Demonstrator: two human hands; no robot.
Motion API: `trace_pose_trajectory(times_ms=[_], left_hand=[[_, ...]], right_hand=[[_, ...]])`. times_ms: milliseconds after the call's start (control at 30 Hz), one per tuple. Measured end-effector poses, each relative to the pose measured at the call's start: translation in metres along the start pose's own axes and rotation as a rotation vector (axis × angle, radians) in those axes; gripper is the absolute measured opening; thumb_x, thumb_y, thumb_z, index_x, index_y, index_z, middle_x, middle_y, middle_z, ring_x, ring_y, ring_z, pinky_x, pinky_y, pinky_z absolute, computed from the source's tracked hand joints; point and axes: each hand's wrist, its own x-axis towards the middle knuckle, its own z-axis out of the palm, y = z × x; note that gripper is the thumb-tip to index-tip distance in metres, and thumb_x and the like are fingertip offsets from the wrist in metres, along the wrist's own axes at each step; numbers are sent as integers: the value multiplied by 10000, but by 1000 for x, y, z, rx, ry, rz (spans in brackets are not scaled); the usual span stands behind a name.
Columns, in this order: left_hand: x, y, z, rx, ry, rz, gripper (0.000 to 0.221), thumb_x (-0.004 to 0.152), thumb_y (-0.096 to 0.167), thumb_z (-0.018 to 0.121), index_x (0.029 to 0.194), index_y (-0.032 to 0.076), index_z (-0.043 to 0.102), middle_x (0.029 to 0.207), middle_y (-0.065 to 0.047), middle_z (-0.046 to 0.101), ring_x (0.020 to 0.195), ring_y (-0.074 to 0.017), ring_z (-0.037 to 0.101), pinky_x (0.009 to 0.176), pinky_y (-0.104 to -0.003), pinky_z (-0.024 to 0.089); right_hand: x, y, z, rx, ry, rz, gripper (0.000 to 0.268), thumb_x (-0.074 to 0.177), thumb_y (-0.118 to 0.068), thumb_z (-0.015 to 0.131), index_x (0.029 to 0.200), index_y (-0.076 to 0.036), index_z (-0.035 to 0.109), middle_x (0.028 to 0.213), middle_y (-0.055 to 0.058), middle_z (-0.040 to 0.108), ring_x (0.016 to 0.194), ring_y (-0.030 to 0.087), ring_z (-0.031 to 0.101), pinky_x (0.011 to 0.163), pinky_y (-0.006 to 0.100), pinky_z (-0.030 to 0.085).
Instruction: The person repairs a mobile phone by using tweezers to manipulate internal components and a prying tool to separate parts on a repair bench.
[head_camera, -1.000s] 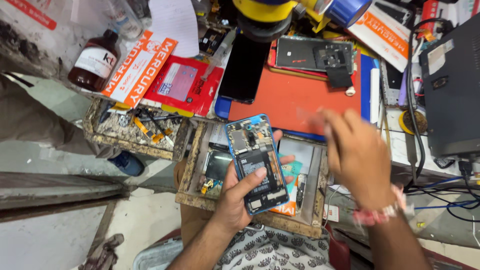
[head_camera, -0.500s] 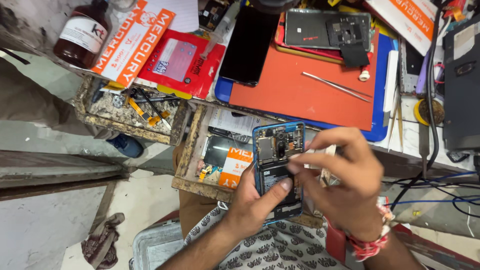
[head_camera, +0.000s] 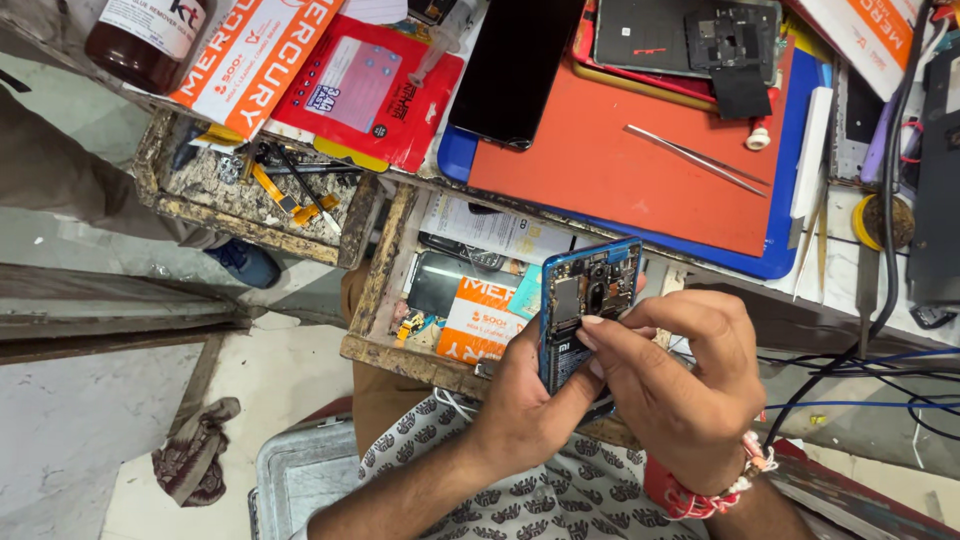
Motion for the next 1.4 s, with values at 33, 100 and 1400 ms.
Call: trace_pose_trajectory(times_ms=[33,100,1400], left_hand=[[0,0,0,30,9,6,424,1035,15,540,1452,-3,467,1351,-78,619,1252,-124,605,1083,-297,517],[-1,-2,-1,96,33,-25,393,1029,20,557,1416,-9,493,1286,-83,631,1174,-123,609,1010,-300,531],[3,-7,-16,196,6,0,357,1009,42,598,1356,-5,529,1212,-68,658,1132,-105,625,1011,-302,533]], right_hand=[[0,0,0,-10,-1,-3,276,739,-26,899,972,-115,782,963,23,611,902,214,604,781,382,511],[1,0,0,34,-27,69,270,746,-34,895,964,-116,760,1001,37,613,943,220,611,758,355,509],[23,9,-30,287,-352,45,252,782,-74,801,998,-46,675,1087,58,698,1060,236,689,895,391,559]])
